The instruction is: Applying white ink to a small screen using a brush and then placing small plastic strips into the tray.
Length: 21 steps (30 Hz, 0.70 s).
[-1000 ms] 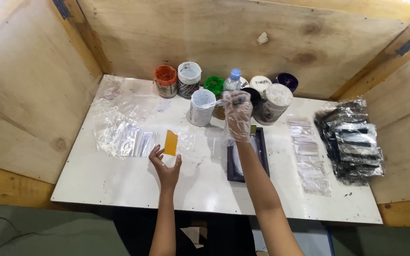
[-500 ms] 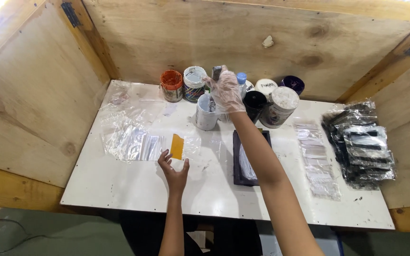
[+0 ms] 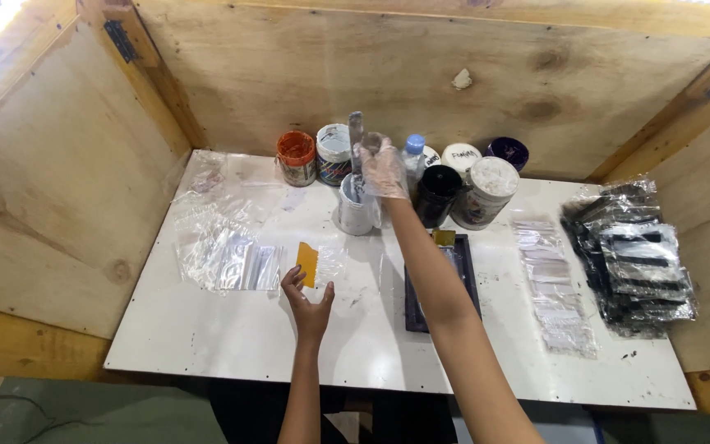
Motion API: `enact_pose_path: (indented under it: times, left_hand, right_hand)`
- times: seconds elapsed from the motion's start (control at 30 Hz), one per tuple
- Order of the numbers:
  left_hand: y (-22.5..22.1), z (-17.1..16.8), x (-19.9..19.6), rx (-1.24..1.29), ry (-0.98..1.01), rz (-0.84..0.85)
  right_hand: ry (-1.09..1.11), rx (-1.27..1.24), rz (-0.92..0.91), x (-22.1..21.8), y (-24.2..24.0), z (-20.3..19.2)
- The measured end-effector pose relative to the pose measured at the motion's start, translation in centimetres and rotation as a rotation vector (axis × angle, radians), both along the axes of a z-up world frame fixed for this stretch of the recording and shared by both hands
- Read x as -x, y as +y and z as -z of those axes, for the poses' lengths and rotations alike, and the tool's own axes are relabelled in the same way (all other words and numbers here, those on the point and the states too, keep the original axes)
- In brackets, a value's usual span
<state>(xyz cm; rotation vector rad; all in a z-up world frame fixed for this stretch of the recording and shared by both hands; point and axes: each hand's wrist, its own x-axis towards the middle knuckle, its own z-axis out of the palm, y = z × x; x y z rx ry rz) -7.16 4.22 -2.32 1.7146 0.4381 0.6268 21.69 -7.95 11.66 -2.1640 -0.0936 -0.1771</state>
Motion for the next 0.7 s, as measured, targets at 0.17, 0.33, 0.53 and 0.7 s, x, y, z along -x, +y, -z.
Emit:
enact_pose_path:
  times: [0.17, 0.33, 0.53, 0.7]
  left_hand:
    - [-1.1, -0.8, -0.7, -0.025, -0.047, 0.034]
    - [-2.1, -1.2, -1.3, -0.029, -0.065, 0.069]
    - [-4.1, -3.5, -1.9, -0.017, -0.04, 0.14]
    - [-7.1, -7.8, -2.5, -0.144, 0.364, 0.437]
  right_hand:
    - [0.106, 0.024, 0.006, 2.2, -0.1, -2.2]
    - [0.139, -0.043, 0.015, 8.0, 0.0, -6.6]
    - [0.035, -0.204, -0.132, 16.6, -3.9, -7.7]
    - [-0.055, -0.209, -0.106, 15.7, -12.1, -1.9]
